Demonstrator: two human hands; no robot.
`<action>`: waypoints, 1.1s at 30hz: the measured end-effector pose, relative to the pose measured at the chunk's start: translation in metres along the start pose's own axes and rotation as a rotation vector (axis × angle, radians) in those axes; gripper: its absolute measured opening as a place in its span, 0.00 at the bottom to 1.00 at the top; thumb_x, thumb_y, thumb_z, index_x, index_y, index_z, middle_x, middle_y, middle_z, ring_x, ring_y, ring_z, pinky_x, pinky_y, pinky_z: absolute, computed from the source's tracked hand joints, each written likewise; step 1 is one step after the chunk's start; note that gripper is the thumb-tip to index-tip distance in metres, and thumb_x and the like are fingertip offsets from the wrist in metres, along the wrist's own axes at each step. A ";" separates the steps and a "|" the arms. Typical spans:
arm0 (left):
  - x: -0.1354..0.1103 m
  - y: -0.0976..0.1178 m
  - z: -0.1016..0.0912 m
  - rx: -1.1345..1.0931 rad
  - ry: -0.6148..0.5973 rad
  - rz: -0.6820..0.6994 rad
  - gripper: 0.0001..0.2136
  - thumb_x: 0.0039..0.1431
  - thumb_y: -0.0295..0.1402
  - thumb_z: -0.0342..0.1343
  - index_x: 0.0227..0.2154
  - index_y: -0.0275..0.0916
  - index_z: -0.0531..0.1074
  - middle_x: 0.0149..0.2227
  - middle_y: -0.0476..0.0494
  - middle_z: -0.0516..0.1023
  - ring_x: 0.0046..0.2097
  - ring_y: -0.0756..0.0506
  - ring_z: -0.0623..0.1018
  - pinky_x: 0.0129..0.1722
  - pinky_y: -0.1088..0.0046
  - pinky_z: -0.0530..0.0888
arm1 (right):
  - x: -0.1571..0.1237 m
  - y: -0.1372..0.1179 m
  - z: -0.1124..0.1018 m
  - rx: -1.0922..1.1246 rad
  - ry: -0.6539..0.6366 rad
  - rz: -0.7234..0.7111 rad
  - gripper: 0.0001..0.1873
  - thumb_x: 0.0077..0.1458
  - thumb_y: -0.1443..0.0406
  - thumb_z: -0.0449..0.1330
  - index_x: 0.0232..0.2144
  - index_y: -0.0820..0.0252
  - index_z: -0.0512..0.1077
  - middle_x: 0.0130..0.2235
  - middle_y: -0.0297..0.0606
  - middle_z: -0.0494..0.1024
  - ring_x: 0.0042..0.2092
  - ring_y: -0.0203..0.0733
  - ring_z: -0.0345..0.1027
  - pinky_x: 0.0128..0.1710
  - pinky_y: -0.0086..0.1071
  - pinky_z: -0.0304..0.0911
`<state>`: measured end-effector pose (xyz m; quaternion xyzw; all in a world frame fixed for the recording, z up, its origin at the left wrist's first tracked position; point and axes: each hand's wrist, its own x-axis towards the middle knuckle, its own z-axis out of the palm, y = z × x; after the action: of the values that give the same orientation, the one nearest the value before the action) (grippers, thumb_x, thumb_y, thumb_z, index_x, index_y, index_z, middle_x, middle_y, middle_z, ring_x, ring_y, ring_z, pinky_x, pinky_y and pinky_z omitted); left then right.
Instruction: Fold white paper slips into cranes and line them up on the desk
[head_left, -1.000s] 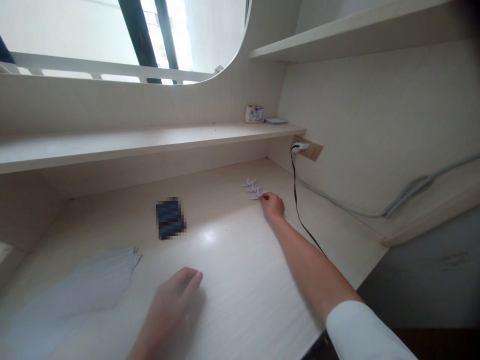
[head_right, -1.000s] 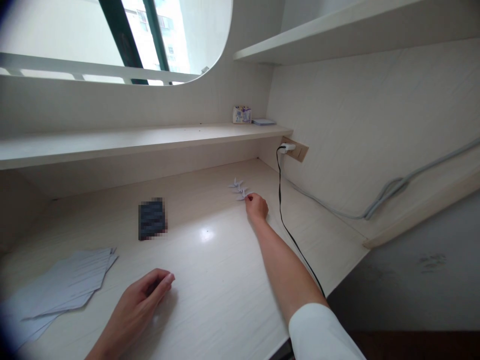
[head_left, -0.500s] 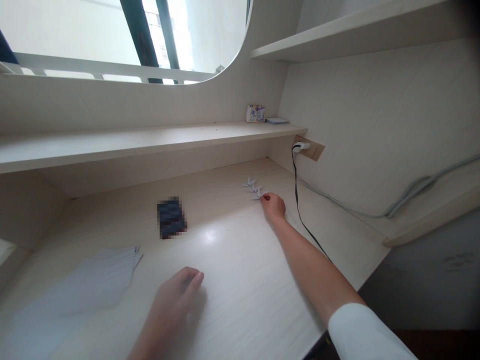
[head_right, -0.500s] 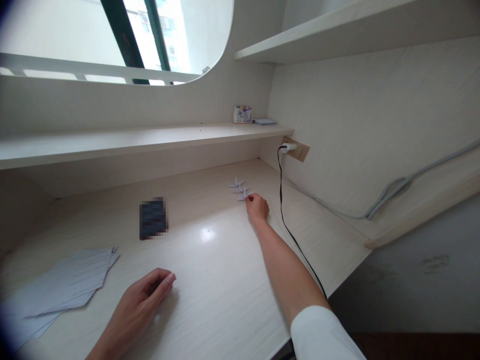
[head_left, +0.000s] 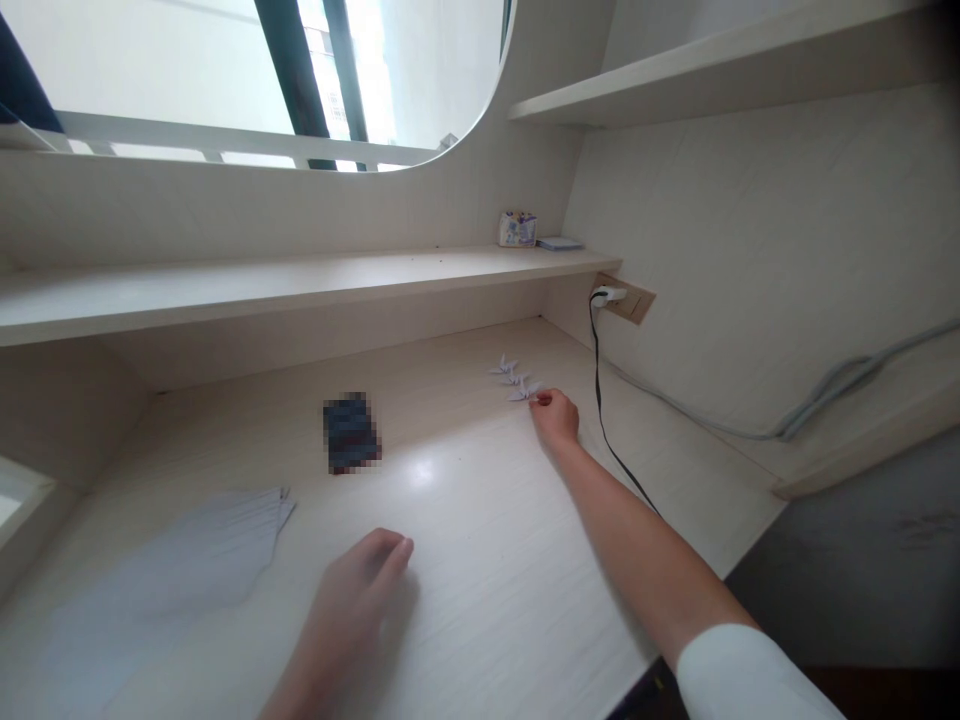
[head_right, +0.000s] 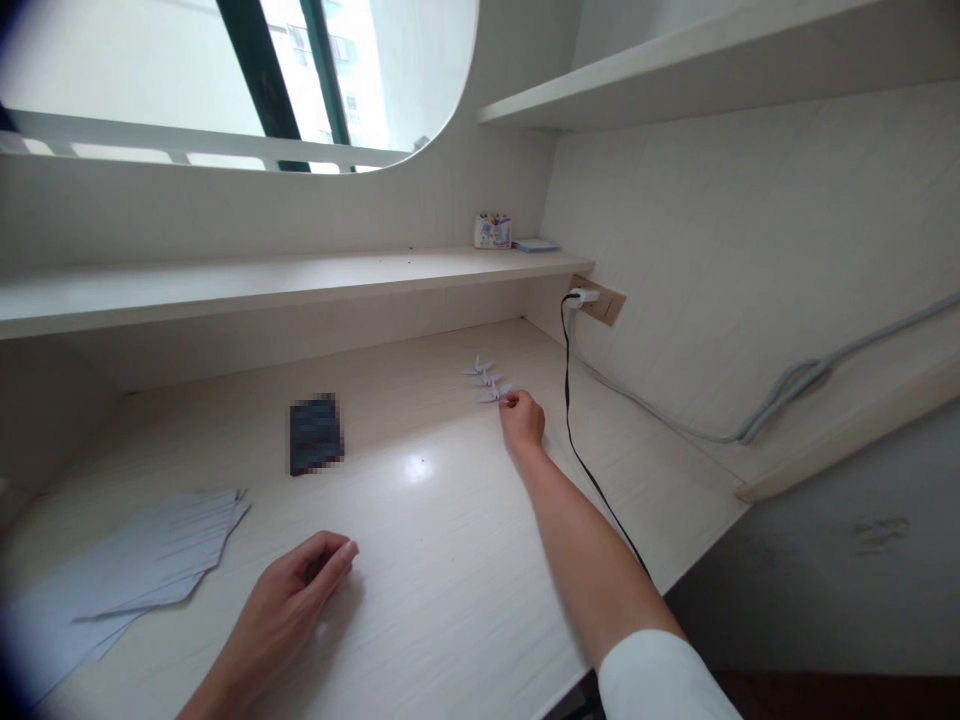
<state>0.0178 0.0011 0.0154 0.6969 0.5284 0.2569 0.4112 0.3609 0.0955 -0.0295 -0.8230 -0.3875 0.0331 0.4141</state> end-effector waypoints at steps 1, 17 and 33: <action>0.000 -0.001 0.000 -0.004 0.010 -0.009 0.15 0.52 0.46 0.51 0.24 0.39 0.71 0.25 0.45 0.74 0.29 0.45 0.72 0.27 0.73 0.65 | -0.005 0.000 -0.003 0.019 -0.001 -0.004 0.12 0.46 0.62 0.58 0.34 0.61 0.74 0.34 0.45 0.78 0.37 0.46 0.70 0.38 0.35 0.61; 0.012 -0.042 -0.018 -0.017 0.423 -0.089 0.15 0.53 0.45 0.50 0.26 0.38 0.72 0.25 0.45 0.76 0.27 0.46 0.74 0.27 0.72 0.66 | -0.162 -0.097 0.030 0.210 -0.419 -0.215 0.11 0.50 0.59 0.54 0.29 0.55 0.74 0.29 0.36 0.78 0.31 0.40 0.70 0.33 0.31 0.59; 0.015 -0.074 -0.102 0.314 0.693 -0.340 0.17 0.48 0.43 0.55 0.38 0.37 0.74 0.40 0.36 0.77 0.44 0.38 0.73 0.44 0.63 0.66 | -0.167 -0.102 0.034 0.237 -0.604 -0.398 0.16 0.52 0.55 0.52 0.30 0.56 0.75 0.28 0.35 0.78 0.30 0.39 0.69 0.31 0.30 0.57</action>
<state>-0.0973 0.0532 0.0056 0.5265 0.7757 0.3209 0.1343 0.1694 0.0434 -0.0239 -0.6312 -0.6378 0.2378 0.3719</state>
